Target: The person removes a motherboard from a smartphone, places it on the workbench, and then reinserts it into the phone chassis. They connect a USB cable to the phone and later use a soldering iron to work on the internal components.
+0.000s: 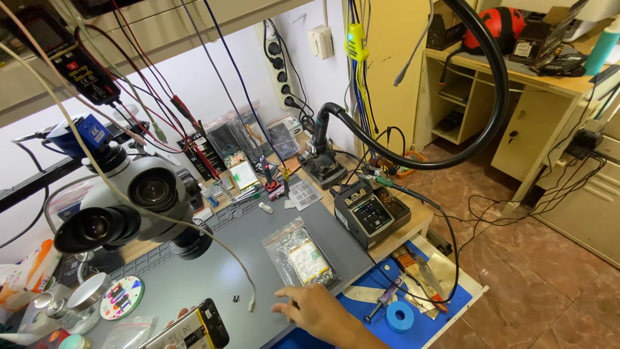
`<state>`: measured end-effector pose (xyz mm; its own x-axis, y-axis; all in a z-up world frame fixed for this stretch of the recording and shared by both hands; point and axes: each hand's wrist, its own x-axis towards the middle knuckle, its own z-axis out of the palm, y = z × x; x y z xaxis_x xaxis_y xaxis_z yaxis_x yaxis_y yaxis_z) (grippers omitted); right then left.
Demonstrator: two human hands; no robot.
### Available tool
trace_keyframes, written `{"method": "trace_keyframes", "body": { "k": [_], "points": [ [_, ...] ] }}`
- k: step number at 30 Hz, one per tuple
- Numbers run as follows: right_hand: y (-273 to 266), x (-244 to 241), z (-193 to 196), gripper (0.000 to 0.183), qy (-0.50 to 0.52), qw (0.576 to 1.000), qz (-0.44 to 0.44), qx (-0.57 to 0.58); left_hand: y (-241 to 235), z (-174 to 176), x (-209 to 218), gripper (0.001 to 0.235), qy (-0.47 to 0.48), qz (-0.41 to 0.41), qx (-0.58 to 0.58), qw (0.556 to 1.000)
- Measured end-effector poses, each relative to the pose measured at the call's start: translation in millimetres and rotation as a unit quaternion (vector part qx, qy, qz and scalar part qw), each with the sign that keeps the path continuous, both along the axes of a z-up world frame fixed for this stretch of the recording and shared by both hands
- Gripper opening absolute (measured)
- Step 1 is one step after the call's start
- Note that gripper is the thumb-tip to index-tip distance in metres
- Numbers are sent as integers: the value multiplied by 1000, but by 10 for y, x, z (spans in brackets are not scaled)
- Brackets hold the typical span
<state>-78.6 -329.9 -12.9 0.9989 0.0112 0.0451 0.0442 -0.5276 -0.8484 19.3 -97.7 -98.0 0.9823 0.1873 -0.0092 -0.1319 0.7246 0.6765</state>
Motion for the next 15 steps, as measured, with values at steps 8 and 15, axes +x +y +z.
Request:
{"method": "trace_keyframes", "body": {
  "k": [8, 15],
  "points": [
    [-537, -829, 1015, 23, -100, 981, -23, 164, -363, 546, -432, 59, 59, -69, -2, 996],
    [-1053, -1233, 1432, 19, -417, 879, -149, 176, -1043, 937, -563, 58, 211, -201, 6, 957]
  ]
}}
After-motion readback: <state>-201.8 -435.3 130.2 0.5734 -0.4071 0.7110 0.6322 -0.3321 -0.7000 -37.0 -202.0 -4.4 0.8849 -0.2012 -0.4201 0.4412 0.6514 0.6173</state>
